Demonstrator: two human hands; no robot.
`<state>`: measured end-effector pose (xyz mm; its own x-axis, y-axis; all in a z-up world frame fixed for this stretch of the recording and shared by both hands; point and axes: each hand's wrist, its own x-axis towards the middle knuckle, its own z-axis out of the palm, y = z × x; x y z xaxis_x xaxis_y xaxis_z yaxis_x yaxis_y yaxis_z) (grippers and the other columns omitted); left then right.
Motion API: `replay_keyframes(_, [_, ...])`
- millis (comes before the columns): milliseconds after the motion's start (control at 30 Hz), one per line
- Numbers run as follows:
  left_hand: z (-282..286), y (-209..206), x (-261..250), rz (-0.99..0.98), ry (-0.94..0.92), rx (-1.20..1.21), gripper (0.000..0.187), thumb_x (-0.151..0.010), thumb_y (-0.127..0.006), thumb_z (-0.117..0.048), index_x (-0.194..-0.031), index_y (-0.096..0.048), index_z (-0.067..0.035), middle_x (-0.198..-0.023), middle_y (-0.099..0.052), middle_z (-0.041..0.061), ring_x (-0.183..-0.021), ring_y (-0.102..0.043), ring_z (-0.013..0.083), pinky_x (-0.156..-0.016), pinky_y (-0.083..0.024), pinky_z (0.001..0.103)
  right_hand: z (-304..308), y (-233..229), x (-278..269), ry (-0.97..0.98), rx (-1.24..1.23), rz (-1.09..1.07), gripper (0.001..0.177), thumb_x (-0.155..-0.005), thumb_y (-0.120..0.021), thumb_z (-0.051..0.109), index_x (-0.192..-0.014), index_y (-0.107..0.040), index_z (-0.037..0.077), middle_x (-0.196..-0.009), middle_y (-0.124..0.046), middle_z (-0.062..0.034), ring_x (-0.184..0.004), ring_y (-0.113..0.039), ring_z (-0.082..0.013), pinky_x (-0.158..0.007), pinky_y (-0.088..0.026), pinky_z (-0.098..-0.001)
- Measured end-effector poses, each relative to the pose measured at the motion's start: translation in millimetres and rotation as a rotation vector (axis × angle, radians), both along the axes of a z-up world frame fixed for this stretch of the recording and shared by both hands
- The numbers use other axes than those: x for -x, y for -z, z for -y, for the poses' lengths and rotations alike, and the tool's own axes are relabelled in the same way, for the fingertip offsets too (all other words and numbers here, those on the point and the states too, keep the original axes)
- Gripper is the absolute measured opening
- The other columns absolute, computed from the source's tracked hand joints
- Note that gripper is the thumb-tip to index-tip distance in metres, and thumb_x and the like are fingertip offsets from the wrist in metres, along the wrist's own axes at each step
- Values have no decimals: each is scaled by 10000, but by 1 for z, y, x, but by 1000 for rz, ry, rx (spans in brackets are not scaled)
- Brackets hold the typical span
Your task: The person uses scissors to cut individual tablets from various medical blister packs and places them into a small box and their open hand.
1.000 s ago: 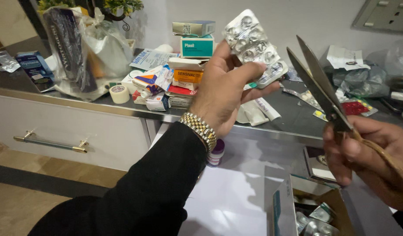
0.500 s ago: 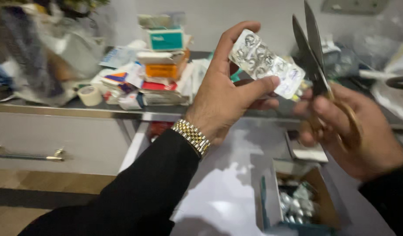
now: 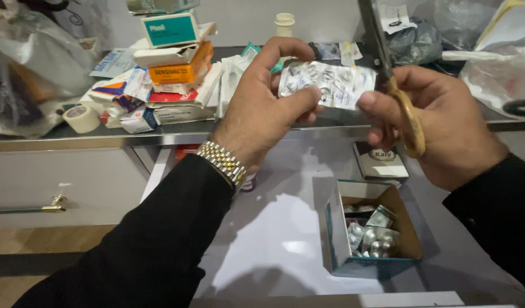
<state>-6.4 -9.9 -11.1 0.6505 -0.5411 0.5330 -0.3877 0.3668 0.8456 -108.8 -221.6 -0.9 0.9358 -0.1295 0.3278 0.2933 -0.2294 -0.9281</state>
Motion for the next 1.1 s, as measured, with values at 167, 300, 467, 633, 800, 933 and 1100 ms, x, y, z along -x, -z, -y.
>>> replay_keyframes(167, [-1, -7, -2, -115, -223, 145, 441, -873, -712, -46, -1184, -400, -71, -974, -757, 164, -761, -750, 150, -594, -619, 253, 3, 9, -2, -46, -35, -71, 294, -1034, -578, 379, -1026, -558, 86, -816, -559, -11, -740, -603, -151, -675, -539, -335])
replay_keyframes(300, [-5, -13, 0, -78, -396, 179, 469, -858, -756, -127, -1169, -410, -73, -929, -764, 151, -748, -749, 152, -590, -579, 251, 14, 25, -7, -102, 264, -93, 397, -1047, -599, 427, -989, -560, 36, -801, -539, -74, -703, -579, -188, -643, -541, -365])
replay_keyframes(467, [-18, -24, 6, 157, -769, 242, 474, -870, -804, -197, -1185, -470, -84, -1001, -683, 97, -828, -738, 144, -676, -617, 279, 30, 45, -13, -156, 291, -86, 322, -1005, -697, 311, -1048, -599, 7, -800, -571, -96, -679, -594, -194, -604, -543, -359])
replay_keyframes(633, [-26, -36, 11, 88, -851, 245, 473, -845, -793, -217, -1183, -485, -94, -931, -695, 73, -764, -728, 137, -648, -604, 289, 39, 59, -17, -167, 251, -160, 255, -951, -774, 131, -1083, -613, -15, -765, -593, -128, -625, -592, -206, -528, -538, -369])
replay_keyframes(800, [-28, -38, 10, 109, -836, 244, 443, -853, -781, -224, -1170, -499, -98, -881, -712, 39, -735, -730, 111, -649, -603, 287, 32, 65, -18, -225, 165, -246, 286, -904, -813, 49, -1073, -590, -14, -732, -622, -117, -596, -599, -198, -475, -541, -374])
replay_keyframes(933, [-25, -35, 10, 179, -839, 216, 414, -861, -788, -208, -1154, -518, -95, -889, -688, 38, -725, -713, 114, -643, -589, 294, 25, 57, -15, -194, 138, -235, 262, -894, -819, 42, -1051, -620, -21, -736, -610, -103, -580, -592, -194, -464, -536, -366])
replay_keyframes(1100, [-23, -34, 12, 179, -834, 181, 396, -868, -791, -192, -1151, -532, -92, -873, -683, 37, -704, -692, 113, -636, -578, 294, 18, 51, -13, -174, 145, -222, 221, -884, -819, 50, -1019, -666, -32, -687, -613, -95, -544, -584, -180, -445, -516, -345])
